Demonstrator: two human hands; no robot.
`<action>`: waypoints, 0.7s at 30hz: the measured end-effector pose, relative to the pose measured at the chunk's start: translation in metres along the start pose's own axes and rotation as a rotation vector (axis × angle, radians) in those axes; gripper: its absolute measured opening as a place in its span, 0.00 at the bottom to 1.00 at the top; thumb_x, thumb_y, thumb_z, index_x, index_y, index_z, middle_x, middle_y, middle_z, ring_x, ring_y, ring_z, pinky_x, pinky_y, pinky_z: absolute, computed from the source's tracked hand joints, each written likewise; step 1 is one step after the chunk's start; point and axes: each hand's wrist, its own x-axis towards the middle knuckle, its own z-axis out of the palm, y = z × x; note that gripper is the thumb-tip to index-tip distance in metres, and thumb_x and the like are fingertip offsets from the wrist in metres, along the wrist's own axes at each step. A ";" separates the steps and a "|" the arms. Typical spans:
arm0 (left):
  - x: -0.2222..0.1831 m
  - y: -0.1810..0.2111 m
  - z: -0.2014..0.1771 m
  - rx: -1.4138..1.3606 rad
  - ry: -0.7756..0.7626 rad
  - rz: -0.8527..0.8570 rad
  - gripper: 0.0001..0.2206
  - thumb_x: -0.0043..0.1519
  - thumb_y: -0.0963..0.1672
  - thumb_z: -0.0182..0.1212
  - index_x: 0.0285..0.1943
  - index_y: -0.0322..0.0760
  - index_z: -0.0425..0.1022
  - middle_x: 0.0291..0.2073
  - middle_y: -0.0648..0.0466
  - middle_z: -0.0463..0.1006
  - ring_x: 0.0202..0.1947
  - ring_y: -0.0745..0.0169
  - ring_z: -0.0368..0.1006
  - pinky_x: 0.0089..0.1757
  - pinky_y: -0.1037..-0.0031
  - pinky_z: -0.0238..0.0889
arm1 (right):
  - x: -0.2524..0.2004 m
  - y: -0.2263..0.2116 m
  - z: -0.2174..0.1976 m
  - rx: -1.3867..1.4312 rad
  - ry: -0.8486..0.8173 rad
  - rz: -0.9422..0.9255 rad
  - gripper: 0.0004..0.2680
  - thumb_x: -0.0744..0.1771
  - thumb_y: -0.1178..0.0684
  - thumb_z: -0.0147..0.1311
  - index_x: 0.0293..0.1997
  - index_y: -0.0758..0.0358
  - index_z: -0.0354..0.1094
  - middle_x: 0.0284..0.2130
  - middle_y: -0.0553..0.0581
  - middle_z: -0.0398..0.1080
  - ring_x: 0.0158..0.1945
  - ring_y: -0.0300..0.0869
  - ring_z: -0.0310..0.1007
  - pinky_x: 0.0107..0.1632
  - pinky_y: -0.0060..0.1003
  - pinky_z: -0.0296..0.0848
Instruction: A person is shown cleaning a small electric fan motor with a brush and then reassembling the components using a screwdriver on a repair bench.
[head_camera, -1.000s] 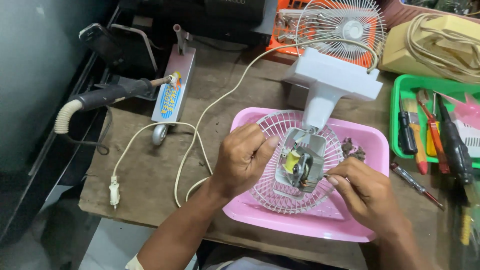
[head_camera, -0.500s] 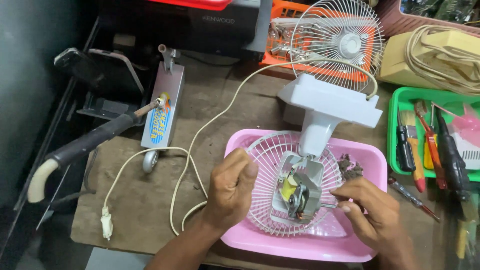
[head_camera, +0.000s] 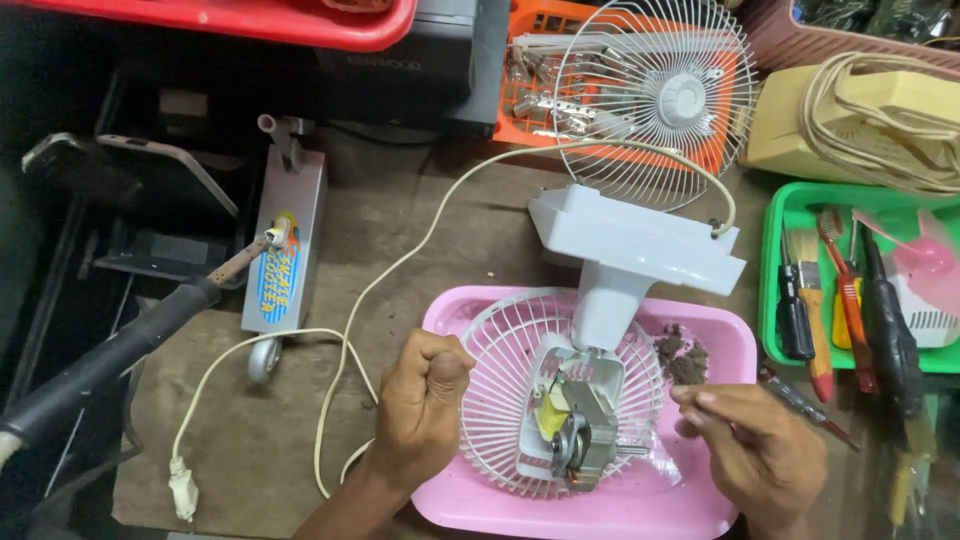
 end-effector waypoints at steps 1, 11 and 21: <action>0.002 0.002 0.000 0.000 -0.004 -0.007 0.12 0.72 0.47 0.44 0.41 0.35 0.66 0.24 0.57 0.68 0.18 0.73 0.55 0.23 0.77 0.51 | -0.002 0.007 -0.001 -0.001 0.000 0.008 0.06 0.64 0.67 0.59 0.43 0.72 0.69 0.37 0.64 0.78 0.31 0.39 0.84 0.32 0.24 0.88; 0.015 0.026 -0.001 -0.616 0.071 -0.108 0.20 0.72 0.43 0.40 0.73 0.41 0.47 0.52 0.37 0.65 0.38 0.48 0.61 0.36 0.70 0.58 | 0.015 0.008 0.001 0.021 0.062 -0.044 0.20 0.72 0.63 0.42 0.74 0.64 0.41 0.52 0.74 0.56 0.46 0.54 0.56 0.50 0.45 0.59; -0.040 0.086 0.033 -0.993 -0.463 -0.032 0.48 0.58 0.68 0.24 0.83 0.41 0.33 0.82 0.46 0.36 0.83 0.50 0.34 0.76 0.56 0.30 | -0.011 -0.071 0.001 -0.387 0.029 -0.788 0.36 0.72 0.27 0.19 0.75 0.79 0.43 0.69 0.86 0.49 0.78 0.72 0.43 0.79 0.70 0.50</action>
